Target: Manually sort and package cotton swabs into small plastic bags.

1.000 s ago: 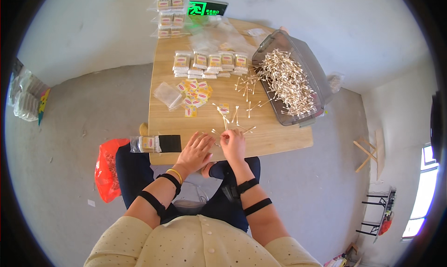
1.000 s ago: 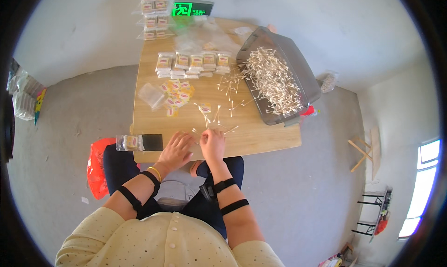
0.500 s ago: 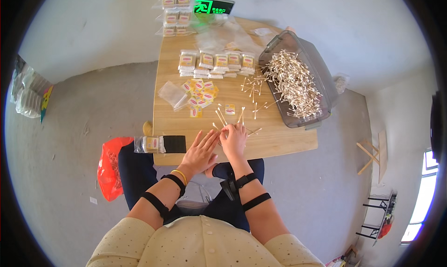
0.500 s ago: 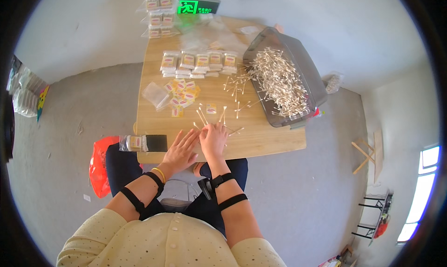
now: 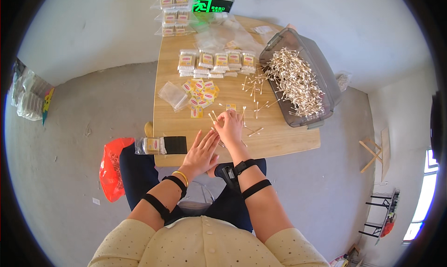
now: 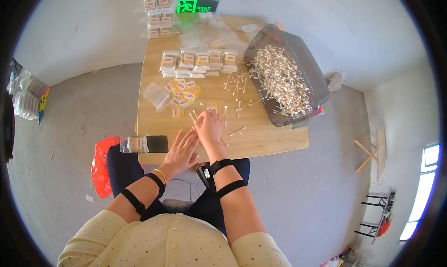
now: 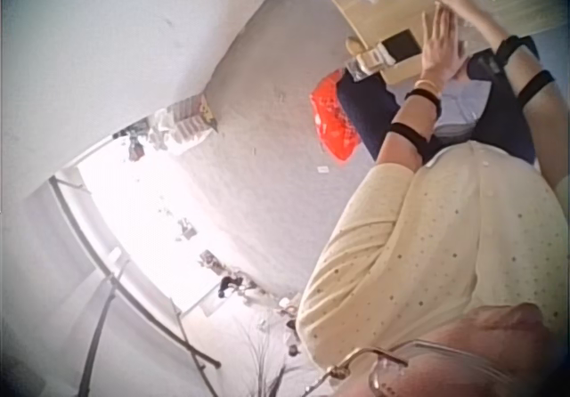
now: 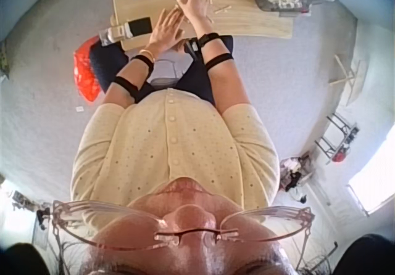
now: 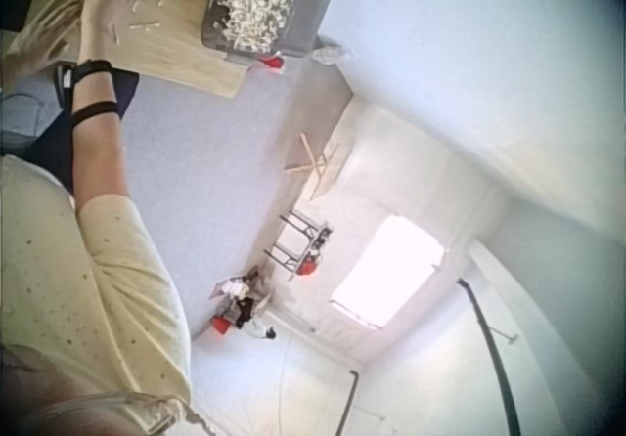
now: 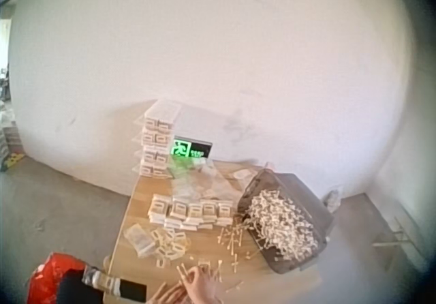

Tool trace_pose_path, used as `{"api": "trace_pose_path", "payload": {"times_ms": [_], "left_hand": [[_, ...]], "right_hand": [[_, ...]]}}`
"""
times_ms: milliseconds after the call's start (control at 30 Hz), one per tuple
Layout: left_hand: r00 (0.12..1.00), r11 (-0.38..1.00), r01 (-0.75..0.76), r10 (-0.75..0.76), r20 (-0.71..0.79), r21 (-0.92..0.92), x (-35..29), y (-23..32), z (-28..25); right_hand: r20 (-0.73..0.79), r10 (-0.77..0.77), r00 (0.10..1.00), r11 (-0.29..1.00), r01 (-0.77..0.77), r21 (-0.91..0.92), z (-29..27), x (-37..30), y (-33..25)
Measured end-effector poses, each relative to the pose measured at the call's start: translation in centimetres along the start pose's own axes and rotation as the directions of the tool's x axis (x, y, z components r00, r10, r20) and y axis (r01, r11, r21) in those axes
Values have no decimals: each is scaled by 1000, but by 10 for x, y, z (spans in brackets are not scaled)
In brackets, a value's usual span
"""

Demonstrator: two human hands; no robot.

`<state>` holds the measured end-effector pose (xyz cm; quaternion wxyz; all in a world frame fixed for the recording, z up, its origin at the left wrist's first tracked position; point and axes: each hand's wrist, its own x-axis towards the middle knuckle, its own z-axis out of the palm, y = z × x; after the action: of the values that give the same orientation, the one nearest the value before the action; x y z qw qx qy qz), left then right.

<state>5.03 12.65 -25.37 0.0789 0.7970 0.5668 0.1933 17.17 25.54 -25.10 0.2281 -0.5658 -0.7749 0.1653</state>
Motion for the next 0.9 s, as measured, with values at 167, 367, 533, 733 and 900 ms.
{"api": "trace_pose_path", "payload": {"times_ms": [167,367,533,733,900], "left_hand": [[1000,999,-2,1,-12,-39,1,1,0],[997,999,42,-42,63,5,0,2,-9],[996,999,8,-12,83,49,3,3,-10],[998,1000,5,-5,58,-1,5,5,-8],[998,1000,1,-1,61,-3,4,4,-4]], "right_hand": [[23,-53,998,993,55,-104,-4,-2,6],[117,-119,986,989,129,-74,-30,-32,24],[-114,60,992,998,-58,21,-39,-1,35],[-98,-33,995,993,21,-115,-24,34,32],[-59,-65,996,988,56,-142,-28,-4,31]]}}
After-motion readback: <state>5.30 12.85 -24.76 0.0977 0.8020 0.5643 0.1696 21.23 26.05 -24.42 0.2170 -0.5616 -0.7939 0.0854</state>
